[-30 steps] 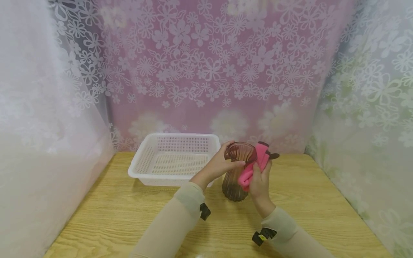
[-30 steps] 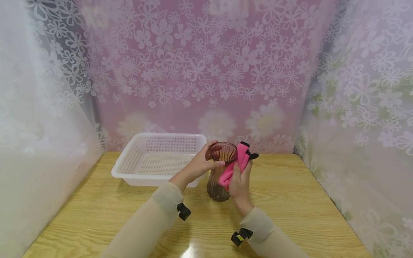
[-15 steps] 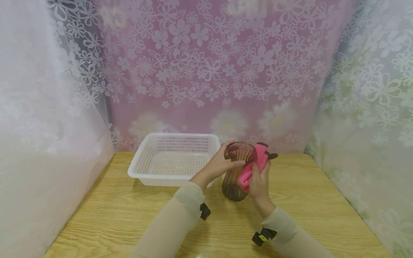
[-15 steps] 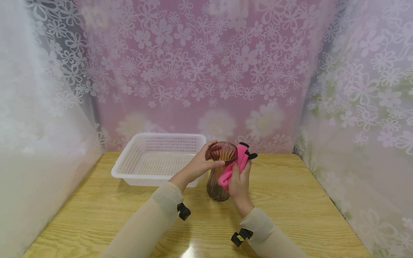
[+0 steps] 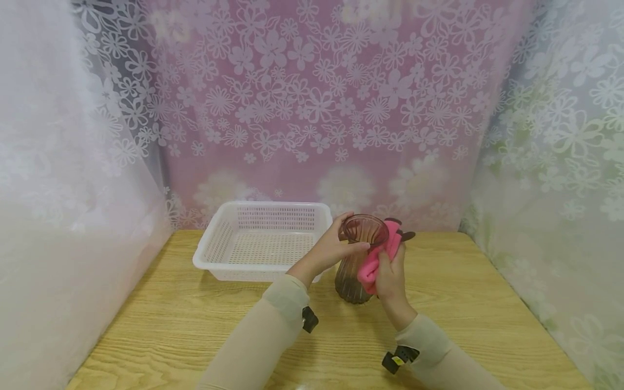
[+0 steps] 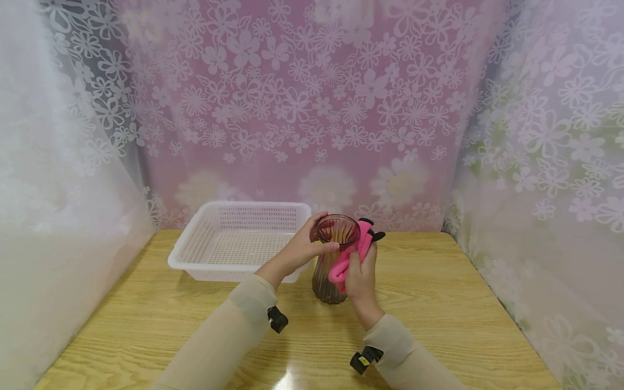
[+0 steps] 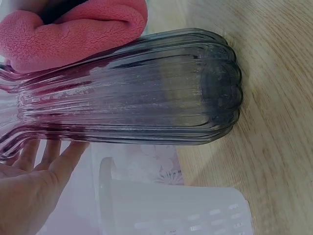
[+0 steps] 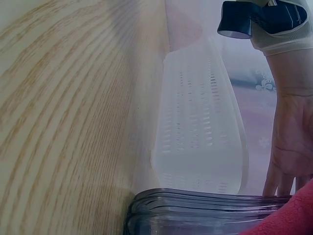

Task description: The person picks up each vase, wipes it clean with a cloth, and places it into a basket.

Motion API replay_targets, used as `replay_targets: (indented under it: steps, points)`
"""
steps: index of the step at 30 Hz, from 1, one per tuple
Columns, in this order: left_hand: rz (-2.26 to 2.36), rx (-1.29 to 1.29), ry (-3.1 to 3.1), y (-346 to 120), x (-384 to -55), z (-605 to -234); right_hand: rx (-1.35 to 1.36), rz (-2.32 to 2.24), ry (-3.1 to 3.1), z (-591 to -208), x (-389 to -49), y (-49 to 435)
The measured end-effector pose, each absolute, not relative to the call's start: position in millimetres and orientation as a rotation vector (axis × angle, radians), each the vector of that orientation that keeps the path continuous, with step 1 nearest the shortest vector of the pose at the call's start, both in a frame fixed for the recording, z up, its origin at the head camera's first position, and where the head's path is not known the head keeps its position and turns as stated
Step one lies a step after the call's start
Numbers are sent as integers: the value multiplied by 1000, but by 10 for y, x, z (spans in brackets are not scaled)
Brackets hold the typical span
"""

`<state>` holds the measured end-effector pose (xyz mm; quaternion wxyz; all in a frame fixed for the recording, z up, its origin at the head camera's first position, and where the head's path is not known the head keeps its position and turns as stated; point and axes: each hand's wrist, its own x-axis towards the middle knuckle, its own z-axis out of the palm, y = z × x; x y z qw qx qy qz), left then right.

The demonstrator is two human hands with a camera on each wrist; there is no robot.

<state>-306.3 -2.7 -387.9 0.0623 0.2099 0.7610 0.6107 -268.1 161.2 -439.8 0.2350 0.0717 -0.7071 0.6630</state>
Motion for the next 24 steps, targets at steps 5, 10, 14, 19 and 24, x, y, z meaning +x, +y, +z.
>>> replay_targets:
  steps: [5, 10, 14, 19, 24]
  points:
    - [1840, 629, 2292, -25, -3068, -3881, 191, 1818, -1988, -4396, -2667, 1623]
    - [1842, 621, 2292, -17, -3073, -3884, 198, 1807, -2026, -4291, -2594, 1616]
    - [1853, 618, 2286, -12, -3079, -3892, 194, 1818, -2071, -4177, -2525, 1611]
    - [1853, 625, 2285, -16, -3077, -3895, 169, 1804, -2131, -4296, -2626, 1674]
    - [1850, 622, 2291, -14, -3073, -3891, 166, 1772, -2145, -4389, -2676, 1694]
